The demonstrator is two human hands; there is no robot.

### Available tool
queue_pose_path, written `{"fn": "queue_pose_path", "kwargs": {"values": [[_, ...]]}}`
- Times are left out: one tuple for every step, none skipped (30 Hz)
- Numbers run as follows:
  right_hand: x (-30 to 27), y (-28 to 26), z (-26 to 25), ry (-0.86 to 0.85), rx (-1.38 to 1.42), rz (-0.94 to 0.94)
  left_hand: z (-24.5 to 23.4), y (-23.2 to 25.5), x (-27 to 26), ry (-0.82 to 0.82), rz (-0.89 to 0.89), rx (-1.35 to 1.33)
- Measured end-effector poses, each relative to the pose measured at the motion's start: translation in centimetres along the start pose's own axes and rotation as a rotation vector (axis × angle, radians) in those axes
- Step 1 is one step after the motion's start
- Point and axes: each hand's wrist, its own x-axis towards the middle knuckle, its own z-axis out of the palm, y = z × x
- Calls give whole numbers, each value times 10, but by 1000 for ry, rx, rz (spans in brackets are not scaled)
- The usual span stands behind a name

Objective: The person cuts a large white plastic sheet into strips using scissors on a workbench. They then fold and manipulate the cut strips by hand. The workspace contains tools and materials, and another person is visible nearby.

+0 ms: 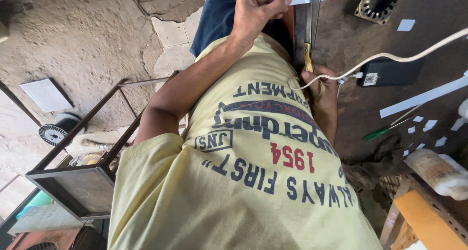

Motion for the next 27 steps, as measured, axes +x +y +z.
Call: {"fn": "queue_pose_path", "kwargs": {"values": [[-1,-3,2,0,-10,12,0,0,0,-3,4,-7],[-2,-6,3,-1,-19,23,0,1,0,-6,8,-14],[-3,-10,5,11,-29,29,0,1,0,-8,10,-6],[-4,-13,8,22,-39,35,0,1,0,-10,12,2],[-6,-16,11,33,-49,41,0,1,0,-12,14,10],[-8,-19,13,46,-41,49,-1,2,0,-20,21,9],[-10,-22,15,59,-32,57,-1,2,0,-29,28,8],[-12,-24,17,73,-24,64,-1,2,0,-38,35,7],[-12,-27,18,55,-3,67,-2,3,0,-42,38,8],[-12,-29,19,38,18,70,-3,3,0,-46,40,9],[-12,-30,20,20,38,73,-3,4,0,-49,43,9],[-12,-31,20,15,25,61,-4,4,0,-66,64,20],[-12,-31,21,10,11,49,-4,5,-1,-82,84,31],[-12,-31,21,4,-2,38,-4,5,-1,-98,105,42],[-11,-30,21,7,2,34,-5,5,-1,-89,97,44],[-11,-29,20,11,6,29,-4,5,-2,-79,89,46],[-11,-27,20,14,10,25,-4,5,-1,-70,81,48],[-11,-25,19,13,5,33,-4,4,-1,-59,73,49],[-10,-23,17,13,-1,41,-3,4,-1,-49,65,50],[-10,-21,15,13,-6,49,-3,4,-1,-39,57,51],[-9,-19,14,17,-8,35,-3,4,-1,-38,54,51],[-9,-16,12,21,-10,20,-3,4,-1,-38,51,50],[-10,-14,10,26,-12,6,-3,4,-1,-37,48,50],[-8,-12,9,3,-18,-17,-3,4,-1,-39,46,45],[-6,-10,7,-20,-24,-40,-3,4,-2,-40,44,40],[-5,-8,5,-42,-31,-63,-3,4,-1,-42,41,36],[-5,-7,4,-24,-33,-56,-3,4,-2,-33,33,36]]}}
